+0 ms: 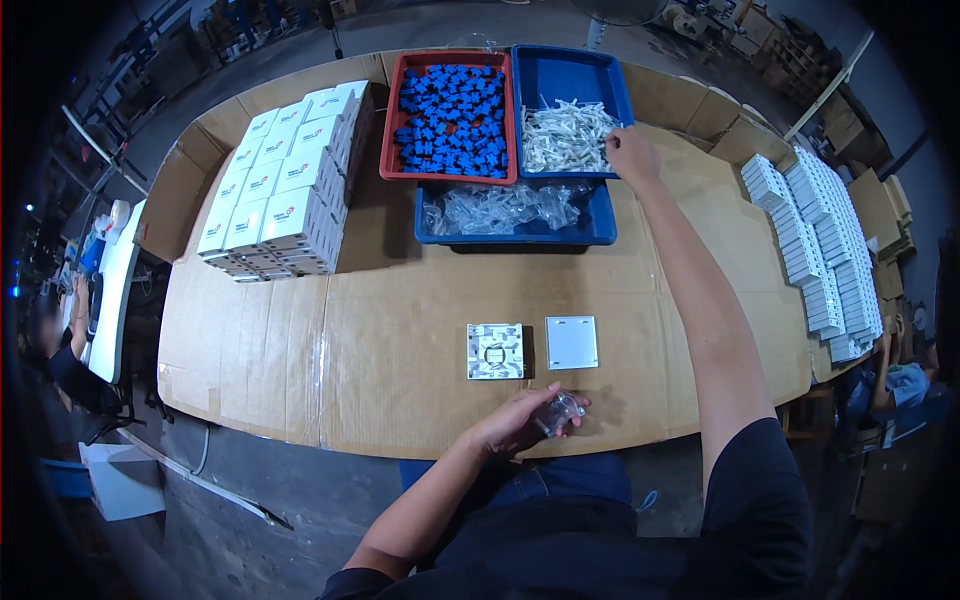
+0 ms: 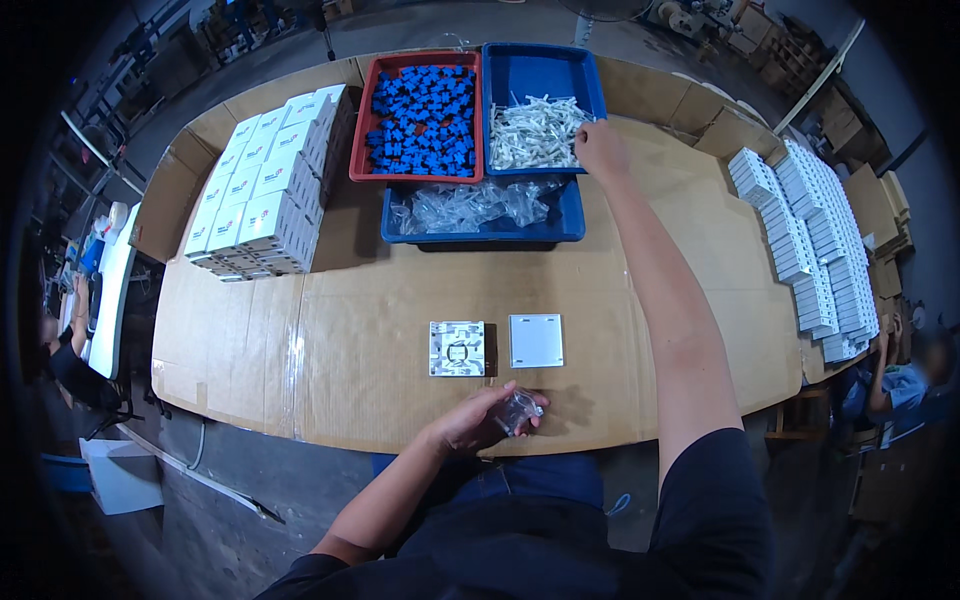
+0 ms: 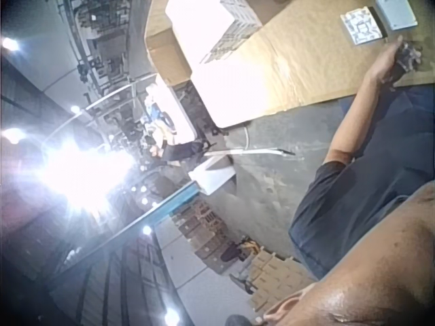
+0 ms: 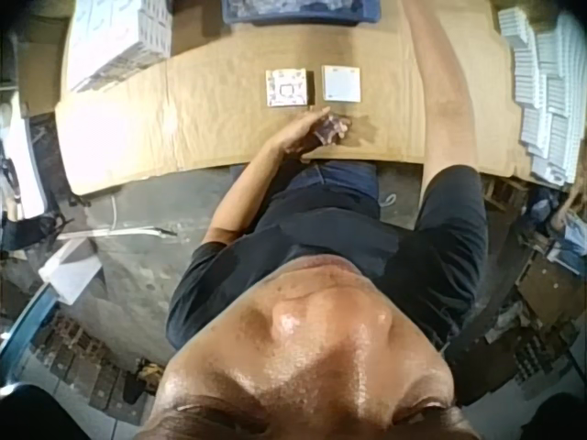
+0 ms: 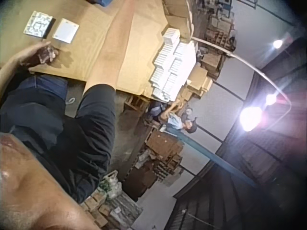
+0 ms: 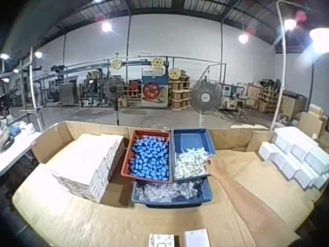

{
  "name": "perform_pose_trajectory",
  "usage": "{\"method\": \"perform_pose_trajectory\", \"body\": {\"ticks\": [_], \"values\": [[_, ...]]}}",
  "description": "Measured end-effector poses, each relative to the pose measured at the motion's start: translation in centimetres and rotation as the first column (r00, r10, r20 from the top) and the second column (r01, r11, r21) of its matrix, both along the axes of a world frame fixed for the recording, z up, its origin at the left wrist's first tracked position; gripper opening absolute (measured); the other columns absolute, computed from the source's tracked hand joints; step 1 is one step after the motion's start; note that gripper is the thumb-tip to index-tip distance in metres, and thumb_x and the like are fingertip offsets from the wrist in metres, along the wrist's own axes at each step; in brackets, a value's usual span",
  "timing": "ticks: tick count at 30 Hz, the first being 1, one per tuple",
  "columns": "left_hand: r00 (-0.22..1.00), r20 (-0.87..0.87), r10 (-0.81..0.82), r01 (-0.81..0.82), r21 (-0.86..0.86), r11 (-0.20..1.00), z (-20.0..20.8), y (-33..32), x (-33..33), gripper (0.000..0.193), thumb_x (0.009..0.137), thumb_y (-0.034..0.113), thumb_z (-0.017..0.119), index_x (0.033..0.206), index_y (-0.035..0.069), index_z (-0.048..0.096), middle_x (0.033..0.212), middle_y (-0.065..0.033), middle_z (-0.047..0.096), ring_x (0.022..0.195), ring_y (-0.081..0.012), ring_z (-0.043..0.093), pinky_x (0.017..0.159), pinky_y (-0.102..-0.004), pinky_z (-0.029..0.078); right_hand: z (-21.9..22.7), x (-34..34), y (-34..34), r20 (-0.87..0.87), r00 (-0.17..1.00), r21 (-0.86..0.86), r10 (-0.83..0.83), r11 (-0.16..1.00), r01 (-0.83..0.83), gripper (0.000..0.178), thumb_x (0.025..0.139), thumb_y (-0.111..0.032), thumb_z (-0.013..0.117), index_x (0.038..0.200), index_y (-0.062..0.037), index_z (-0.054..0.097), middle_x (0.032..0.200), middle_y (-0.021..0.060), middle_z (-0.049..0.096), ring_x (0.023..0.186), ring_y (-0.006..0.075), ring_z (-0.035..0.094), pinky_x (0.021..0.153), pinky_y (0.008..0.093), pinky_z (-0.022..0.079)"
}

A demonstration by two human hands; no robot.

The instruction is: Assembling electronic components by placing a circuit board and various parts into a white housing.

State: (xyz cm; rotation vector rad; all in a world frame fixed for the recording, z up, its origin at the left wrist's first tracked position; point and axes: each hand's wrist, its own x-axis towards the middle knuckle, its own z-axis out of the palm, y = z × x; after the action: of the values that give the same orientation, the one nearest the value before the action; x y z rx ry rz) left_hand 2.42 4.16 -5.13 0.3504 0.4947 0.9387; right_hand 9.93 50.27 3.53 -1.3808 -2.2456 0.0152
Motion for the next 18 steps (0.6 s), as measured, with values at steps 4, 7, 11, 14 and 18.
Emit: {"method": "perform_pose_trajectory", "body": {"ticks": [4,7,11,14,18], "values": [[1.0,0.001,0.002,-0.002,-0.021,1.0,0.1,0.0,0.1,0.059,0.113,0.044,0.044,0.136,-0.008,0.061,0.108,-0.0123,0.073,0.099,-0.0188,0.068,0.089,-0.0323,0.055,0.3,0.6,0.9,0.071,0.997,-0.02,0.015,1.0,-0.014,0.015,0.091,-0.019,0.069,0.101,-0.0181,0.081,0.114,0.0104,0.069,0.105,0.0343,0.07,0.088,0.048,0.057],[1.0,0.017,-0.008,0.008,-0.004,1.0,-0.2,0.1,0.0,0.059,0.113,0.043,0.044,0.136,-0.008,0.06,0.108,-0.0127,0.073,0.099,-0.0189,0.068,0.089,-0.0322,0.055,0.3,0.5,0.9,0.113,0.992,-0.004,0.05,0.999,-0.05,0.013,0.09,-0.019,0.072,0.1,-0.0192,0.08,0.114,0.0097,0.068,0.106,0.0334,0.07,0.087,0.0479,0.057],[1.0,-0.003,0.0,0.0,-0.013,1.0,0.0,0.1,0.1,0.059,0.114,0.045,0.045,0.133,-0.008,0.063,0.108,-0.0118,0.074,0.095,-0.016,0.067,0.084,-0.0286,0.054,0.3,0.2,0.6,0.13,0.99,-0.009,0.058,0.998,-0.058,0.011,0.088,-0.019,0.075,0.098,-0.0185,0.08,0.112,0.0088,0.066,0.105,0.0329,0.069,0.087,0.0478,0.057],[1.0,-0.003,0.001,-0.001,-0.011,1.0,-0.3,0.1,0.1,0.059,0.114,0.045,0.044,0.133,-0.007,0.063,0.106,-0.011,0.074,0.093,-0.0152,0.066,0.084,-0.0285,0.054,0.1,0.0,0.5,0.079,0.992,0.015,0.097,0.995,-0.098,0.008,0.088,-0.019,0.076,0.095,-0.0176,0.079,0.111,0.0075,0.065,0.102,0.0324,0.069,0.085,0.0463,0.057],[0.999,-0.011,-0.038,0.038,0.031,0.999,-0.1,0.7,0.4,0.059,0.114,0.044,0.043,0.136,-0.008,0.061,0.108,-0.0125,0.072,0.096,-0.0184,0.067,0.087,-0.0314,0.054,-0.3,2.5,2.9,-0.203,0.959,0.192,0.196,0.969,-0.157,0.015,0.086,-0.016,0.079,0.101,-0.0122,0.077,0.102,0.0086,0.067,0.093,0.0286,0.067,0.079,0.042,0.055]]}}
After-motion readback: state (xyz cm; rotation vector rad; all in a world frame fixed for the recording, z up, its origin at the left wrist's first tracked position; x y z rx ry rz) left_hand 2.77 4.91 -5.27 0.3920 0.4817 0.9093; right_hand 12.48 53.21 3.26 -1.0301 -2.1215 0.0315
